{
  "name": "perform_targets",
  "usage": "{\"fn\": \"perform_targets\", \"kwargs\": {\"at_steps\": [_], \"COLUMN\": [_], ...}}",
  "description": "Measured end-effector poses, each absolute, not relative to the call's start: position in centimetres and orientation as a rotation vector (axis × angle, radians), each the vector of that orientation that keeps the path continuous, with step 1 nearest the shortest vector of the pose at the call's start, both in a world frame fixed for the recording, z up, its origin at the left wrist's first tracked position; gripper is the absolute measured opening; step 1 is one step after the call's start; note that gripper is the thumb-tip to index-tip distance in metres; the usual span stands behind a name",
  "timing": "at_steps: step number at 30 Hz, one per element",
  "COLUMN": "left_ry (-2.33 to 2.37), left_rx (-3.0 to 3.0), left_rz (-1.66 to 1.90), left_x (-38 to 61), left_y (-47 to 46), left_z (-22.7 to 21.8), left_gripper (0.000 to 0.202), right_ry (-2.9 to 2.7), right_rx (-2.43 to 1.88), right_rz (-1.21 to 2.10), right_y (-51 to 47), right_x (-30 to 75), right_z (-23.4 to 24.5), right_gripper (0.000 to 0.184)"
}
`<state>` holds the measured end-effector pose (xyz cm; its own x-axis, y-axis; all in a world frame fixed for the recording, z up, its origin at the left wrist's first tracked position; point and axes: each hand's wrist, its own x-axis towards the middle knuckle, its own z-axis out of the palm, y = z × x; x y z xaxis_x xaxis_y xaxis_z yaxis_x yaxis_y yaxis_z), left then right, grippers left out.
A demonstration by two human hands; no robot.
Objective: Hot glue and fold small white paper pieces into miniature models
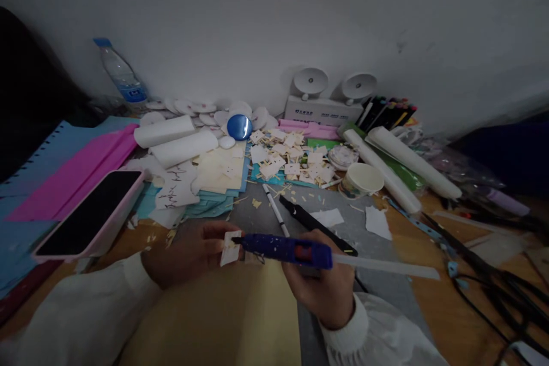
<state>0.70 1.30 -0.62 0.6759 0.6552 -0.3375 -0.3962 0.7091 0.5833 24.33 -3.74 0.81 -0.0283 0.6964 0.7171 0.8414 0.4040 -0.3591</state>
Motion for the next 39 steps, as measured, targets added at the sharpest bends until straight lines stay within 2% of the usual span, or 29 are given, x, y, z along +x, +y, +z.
{"fn": "perform_targets", "kwargs": {"at_steps": [14,26,39], "left_ry": [0.546,0.518,0.473], "left_rx": [0.523,0.500,0.502], "left_rz": [0.675,0.675,0.700], "left_x": [0.77,0.79,0.91], "left_y": [1.41,1.35,1.31], "left_z": [-0.28,-0.41,-0.32], "left_gripper": [0.024,0.023,0.025], "right_ry": [-1.875,-1.814,-1.784], "right_rx": [-1.289,-1.369,-1.383], "right_rz": [-0.211,-0.259,-0.246], "right_y": [-3.64,-3.65,-3.61], "right_x": [24.22,24.20,24.01], "right_z": [1.10,0.32,0.37], "right_gripper": [0.010,0.018,0.016]}}
